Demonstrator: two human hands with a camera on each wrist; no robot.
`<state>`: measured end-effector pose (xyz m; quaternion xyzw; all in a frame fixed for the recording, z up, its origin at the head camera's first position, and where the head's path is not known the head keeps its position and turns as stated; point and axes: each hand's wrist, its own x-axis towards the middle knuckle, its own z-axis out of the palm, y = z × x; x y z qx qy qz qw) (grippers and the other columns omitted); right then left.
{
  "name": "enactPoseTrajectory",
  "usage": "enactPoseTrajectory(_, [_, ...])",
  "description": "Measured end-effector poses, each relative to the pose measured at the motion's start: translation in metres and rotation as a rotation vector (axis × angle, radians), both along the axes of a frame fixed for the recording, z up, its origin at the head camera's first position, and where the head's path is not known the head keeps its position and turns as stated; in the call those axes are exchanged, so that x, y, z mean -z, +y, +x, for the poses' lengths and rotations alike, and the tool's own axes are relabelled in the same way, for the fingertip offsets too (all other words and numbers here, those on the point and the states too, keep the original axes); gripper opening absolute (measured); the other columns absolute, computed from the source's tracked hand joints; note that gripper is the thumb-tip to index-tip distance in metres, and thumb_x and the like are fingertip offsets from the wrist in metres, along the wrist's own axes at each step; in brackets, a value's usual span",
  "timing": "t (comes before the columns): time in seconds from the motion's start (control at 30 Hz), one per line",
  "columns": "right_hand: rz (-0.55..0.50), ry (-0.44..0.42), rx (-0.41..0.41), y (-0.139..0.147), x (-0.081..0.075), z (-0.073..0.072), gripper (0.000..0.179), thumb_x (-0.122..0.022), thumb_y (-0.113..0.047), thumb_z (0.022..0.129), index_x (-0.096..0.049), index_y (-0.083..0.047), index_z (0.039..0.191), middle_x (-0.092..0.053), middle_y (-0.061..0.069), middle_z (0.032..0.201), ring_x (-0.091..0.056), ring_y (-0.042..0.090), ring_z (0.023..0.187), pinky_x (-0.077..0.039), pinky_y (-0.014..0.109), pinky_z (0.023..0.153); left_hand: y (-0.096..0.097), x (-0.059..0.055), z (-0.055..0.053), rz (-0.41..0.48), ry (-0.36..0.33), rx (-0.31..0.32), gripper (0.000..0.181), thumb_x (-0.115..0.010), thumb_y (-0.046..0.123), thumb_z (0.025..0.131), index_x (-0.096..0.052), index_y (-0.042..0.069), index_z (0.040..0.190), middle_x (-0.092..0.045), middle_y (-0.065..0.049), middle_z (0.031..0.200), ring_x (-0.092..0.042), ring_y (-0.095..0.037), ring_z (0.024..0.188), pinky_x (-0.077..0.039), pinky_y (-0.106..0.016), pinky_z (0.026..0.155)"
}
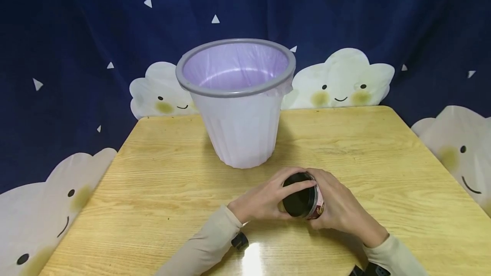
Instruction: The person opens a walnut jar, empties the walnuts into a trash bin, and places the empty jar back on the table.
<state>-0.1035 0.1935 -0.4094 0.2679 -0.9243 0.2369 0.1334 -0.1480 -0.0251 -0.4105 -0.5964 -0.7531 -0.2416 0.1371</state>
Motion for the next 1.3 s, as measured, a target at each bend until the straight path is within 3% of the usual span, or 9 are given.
enactPoseTrajectory(0.43, [-0.010,0.013,-0.013,0.0004,0.0020,-0.0001,0.114,-0.090,-0.024,0.035,-0.044,-0.005,0.137,-0.054,0.009,0.126,-0.052,0.027,0.114,-0.051,0.047,0.088,-0.0017,0.0010,0.0024,0.013,-0.010,-0.022,0.096,-0.088,0.034,0.068,-0.034,0.016,0.146,-0.030,-0.014,0.147,-0.029,-0.021,0.138,-0.025,-0.027,0.113])
enactPoseTrajectory(0.57, [-0.013,0.021,-0.014,0.0008,0.0030,-0.0007,0.113,-0.090,-0.024,0.034,-0.044,-0.006,0.136,-0.055,0.009,0.125,-0.053,0.026,0.112,-0.051,0.047,0.087,-0.0014,0.0010,0.0024,0.009,0.011,-0.036,0.096,-0.088,0.035,0.067,-0.036,0.018,0.146,-0.027,-0.014,0.149,-0.025,-0.023,0.140,-0.025,-0.029,0.114])
enactPoseTrajectory(0.73, [-0.014,0.030,-0.019,0.0018,0.0039,-0.0006,0.113,-0.092,-0.026,0.035,-0.044,-0.006,0.136,-0.055,0.008,0.125,-0.054,0.025,0.111,-0.052,0.046,0.086,-0.0001,0.0003,0.0021,0.018,0.039,-0.008,0.093,-0.087,0.035,0.069,-0.037,0.017,0.145,-0.029,-0.014,0.148,-0.026,-0.022,0.140,-0.023,-0.028,0.115])
enactPoseTrajectory(1.07, [-0.017,0.043,-0.019,0.0015,0.0045,0.0008,0.114,-0.093,-0.026,0.035,-0.044,-0.006,0.136,-0.055,0.008,0.125,-0.054,0.024,0.110,-0.052,0.045,0.085,0.0007,0.0008,0.0030,0.026,0.017,-0.025,0.097,-0.088,0.035,0.067,-0.035,0.016,0.146,-0.029,-0.014,0.148,-0.026,-0.023,0.139,-0.024,-0.028,0.114])
enactPoseTrajectory(1.3, [-0.010,0.055,-0.019,0.0010,0.0046,0.0020,0.112,-0.090,-0.024,0.035,-0.045,-0.005,0.136,-0.054,0.009,0.126,-0.053,0.027,0.114,-0.051,0.047,0.087,0.0011,0.0013,0.0032,0.032,-0.008,-0.001,0.099,-0.088,0.034,0.066,-0.034,0.013,0.146,-0.032,-0.013,0.146,-0.031,-0.021,0.137,-0.026,-0.026,0.113])
